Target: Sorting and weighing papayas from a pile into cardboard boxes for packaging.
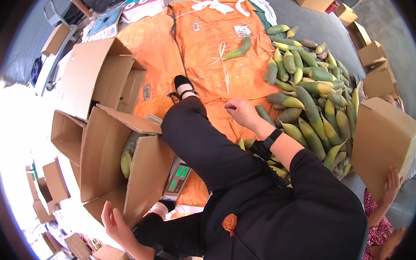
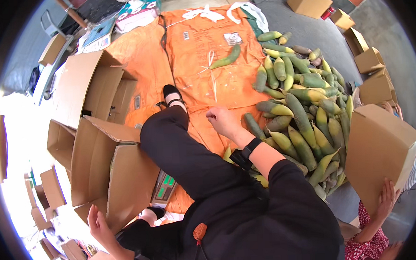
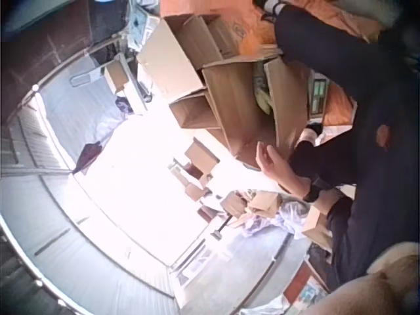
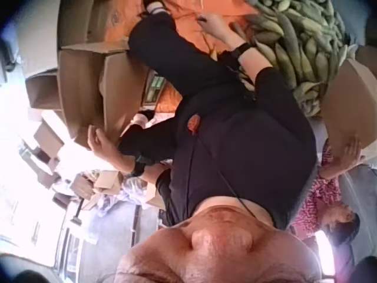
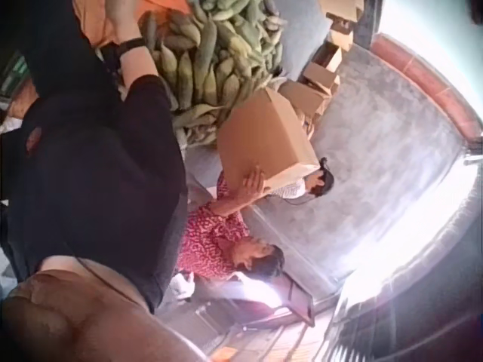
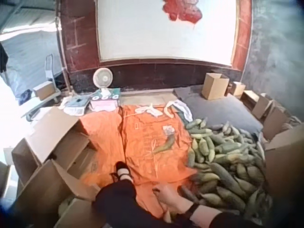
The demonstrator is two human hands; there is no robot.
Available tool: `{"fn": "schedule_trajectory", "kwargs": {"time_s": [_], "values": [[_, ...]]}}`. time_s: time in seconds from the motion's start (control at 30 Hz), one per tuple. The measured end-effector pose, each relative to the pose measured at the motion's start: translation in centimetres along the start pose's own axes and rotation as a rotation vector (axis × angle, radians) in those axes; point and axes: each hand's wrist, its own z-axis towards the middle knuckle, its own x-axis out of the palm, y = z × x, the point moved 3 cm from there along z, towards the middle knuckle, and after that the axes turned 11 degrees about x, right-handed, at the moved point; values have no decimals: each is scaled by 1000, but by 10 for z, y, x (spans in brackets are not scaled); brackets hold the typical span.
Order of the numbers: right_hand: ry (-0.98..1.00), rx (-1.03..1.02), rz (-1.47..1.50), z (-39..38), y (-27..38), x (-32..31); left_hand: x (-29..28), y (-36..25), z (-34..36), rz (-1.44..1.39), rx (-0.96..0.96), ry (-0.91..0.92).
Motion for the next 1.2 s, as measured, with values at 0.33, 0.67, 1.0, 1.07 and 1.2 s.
{"fn": "schedule_trajectory", "kwargs": {"time_s": [0.33,0.67,1.0,1.07,1.2], "values": [[17,279,-780,-13,-121,-38,0,-18,-22,146,30,-208],[-124,569,-1030,-12,-198,-123,10,-25,-23,202,82,-234],[0,658,-1105,-26,-220,-104,23,-70,-11,357,251,-170],[11,659,-1075,-34,-219,-105,23,-64,-11,316,251,-166],[66,818,-788,-41,-199,-106,24,-65,-8,282,238,-174]]}}
